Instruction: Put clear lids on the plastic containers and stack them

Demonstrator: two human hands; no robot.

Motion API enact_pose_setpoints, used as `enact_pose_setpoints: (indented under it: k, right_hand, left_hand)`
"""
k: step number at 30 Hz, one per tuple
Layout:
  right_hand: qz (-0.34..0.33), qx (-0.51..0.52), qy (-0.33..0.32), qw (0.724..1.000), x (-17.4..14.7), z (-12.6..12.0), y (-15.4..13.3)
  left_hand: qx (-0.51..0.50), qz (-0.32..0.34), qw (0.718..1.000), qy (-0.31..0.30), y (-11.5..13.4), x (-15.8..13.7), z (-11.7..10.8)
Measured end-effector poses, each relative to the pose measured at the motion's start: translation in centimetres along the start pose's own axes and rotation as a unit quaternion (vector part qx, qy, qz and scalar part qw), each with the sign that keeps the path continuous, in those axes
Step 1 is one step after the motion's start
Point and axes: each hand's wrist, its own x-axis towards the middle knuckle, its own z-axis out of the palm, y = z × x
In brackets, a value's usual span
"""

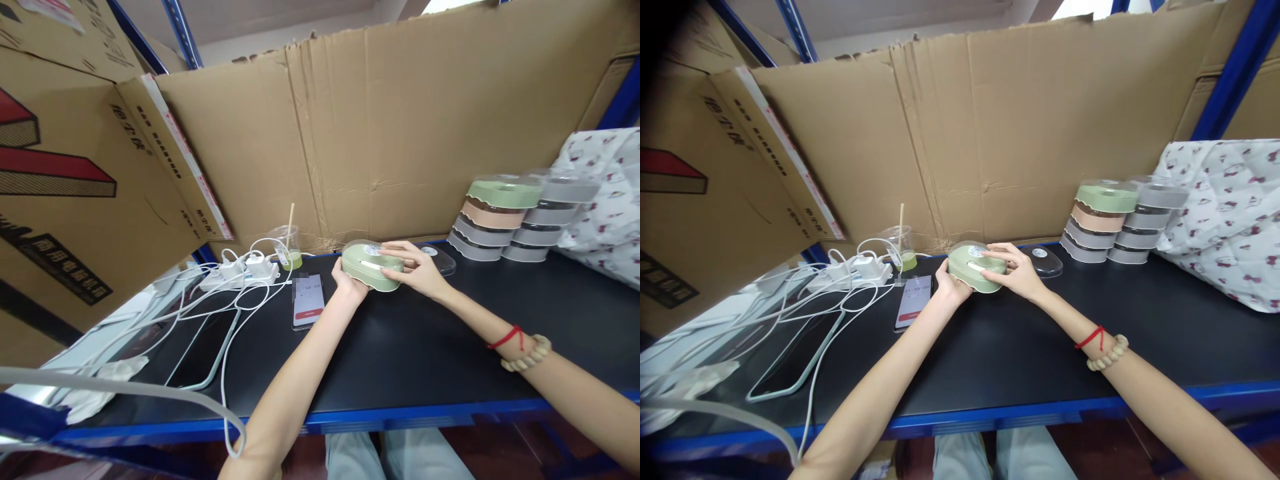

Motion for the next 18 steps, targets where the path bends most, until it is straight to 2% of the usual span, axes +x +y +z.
enact_pose_setpoints:
  k: [5, 9, 12, 15, 18]
  right_hand:
    - [-0.023, -0.008, -0.007, 1.000, -0.10, -0.04, 0.22]
    - [-0.088, -0.054, -0.013, 0.995, -0.01, -0.25, 0.25]
    - [-0.136, -0.106, -0.026, 0.985, 0.05, -0.34, 0.26]
    - [-0.130, -0.135, -0.047, 0.981, -0.05, -0.24, 0.14]
    - [-0.081, -0.123, -0.044, 0.988, -0.15, 0.00, -0.06]
  left_hand:
    - [0.005, 0.002, 1.000, -0.007, 0.07, 0.22, -0.14]
    - [0.015, 0.003, 0.999, -0.028, 0.13, 0.36, -0.31]
    - [0.016, 0.020, 0.997, -0.073, 0.16, 0.20, -0.33]
    - [0.037, 0.054, 0.994, -0.085, 0.17, 0.02, -0.24]
    - [0.065, 0.050, 0.994, -0.067, 0.15, 0.03, -0.13]
